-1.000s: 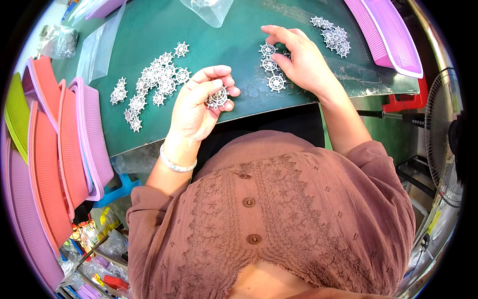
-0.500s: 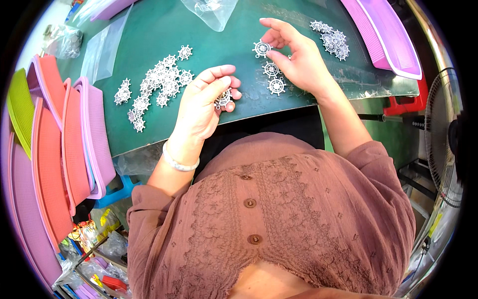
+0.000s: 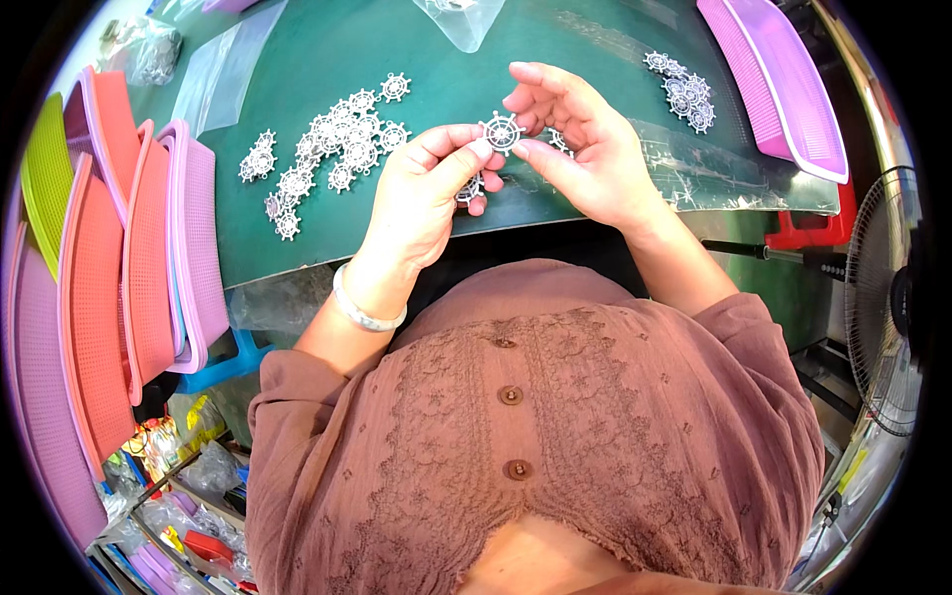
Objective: The person repeatedly picks up small silver ship-wheel-shaped metal pieces from a green table, holds them between both hands, and places them into a clear plastic bag. The process is repeated continuously throughout the clip.
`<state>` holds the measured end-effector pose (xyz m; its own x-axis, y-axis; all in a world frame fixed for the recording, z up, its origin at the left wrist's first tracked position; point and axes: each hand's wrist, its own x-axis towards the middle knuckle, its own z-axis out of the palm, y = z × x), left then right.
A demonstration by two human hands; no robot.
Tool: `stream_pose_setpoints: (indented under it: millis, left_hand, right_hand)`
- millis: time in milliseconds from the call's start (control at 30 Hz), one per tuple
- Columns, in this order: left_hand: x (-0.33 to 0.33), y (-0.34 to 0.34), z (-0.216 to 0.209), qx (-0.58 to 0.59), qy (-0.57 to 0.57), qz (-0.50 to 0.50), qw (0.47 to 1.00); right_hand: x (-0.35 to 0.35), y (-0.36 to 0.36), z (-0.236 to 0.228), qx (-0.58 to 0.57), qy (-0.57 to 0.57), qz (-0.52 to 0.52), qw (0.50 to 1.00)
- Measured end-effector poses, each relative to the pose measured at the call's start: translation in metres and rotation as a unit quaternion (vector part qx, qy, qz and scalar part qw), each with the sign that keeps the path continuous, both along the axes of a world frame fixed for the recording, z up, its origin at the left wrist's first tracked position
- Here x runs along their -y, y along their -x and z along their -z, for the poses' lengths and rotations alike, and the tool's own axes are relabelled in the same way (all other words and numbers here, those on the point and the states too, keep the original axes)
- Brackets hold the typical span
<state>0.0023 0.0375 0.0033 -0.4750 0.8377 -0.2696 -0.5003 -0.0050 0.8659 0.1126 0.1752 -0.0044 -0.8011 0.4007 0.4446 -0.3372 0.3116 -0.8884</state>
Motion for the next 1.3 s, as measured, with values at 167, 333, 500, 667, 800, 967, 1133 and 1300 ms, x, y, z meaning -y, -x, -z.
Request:
stream_pose_setpoints:
  millis: [167, 333, 500, 667, 800, 967, 1133, 1300]
  left_hand:
    - [0.002, 0.002, 0.001, 0.0, -0.011, -0.005, 1.0]
    - [0.003, 0.004, 0.002, -0.002, -0.017, 0.001, 1.0]
    - [0.003, 0.004, 0.008, -0.037, -0.021, -0.011, 0.999]
    - [0.003, 0.004, 0.009, -0.084, -0.027, -0.021, 0.996]
    - [0.004, 0.004, 0.01, -0.104, -0.033, -0.031, 0.994]
    - [0.004, 0.002, 0.011, -0.153, -0.038, -0.046, 0.986]
    - [0.005, 0.001, 0.014, -0.266, -0.037, -0.057, 0.962]
    - [0.005, 0.001, 0.012, -0.344, -0.043, -0.067, 0.936]
  right_hand:
    - [0.002, 0.001, -0.003, 0.02, 0.066, -0.036, 0.997]
    - [0.001, 0.002, -0.002, 0.023, 0.085, -0.042, 0.995]
    - [0.004, 0.003, -0.005, 0.021, 0.087, -0.041, 0.995]
    - [0.004, 0.003, -0.002, 0.009, 0.052, -0.03, 0.998]
    - [0.003, 0.002, -0.002, 0.025, 0.026, -0.04, 0.999]
    - [0.004, 0.002, -0.002, 0.025, 0.018, -0.042, 0.999]
    - [0.005, 0.001, -0.004, 0.025, -0.026, -0.033, 0.999]
    - [0.008, 0.003, -0.006, -0.002, -0.052, -0.003, 0.999]
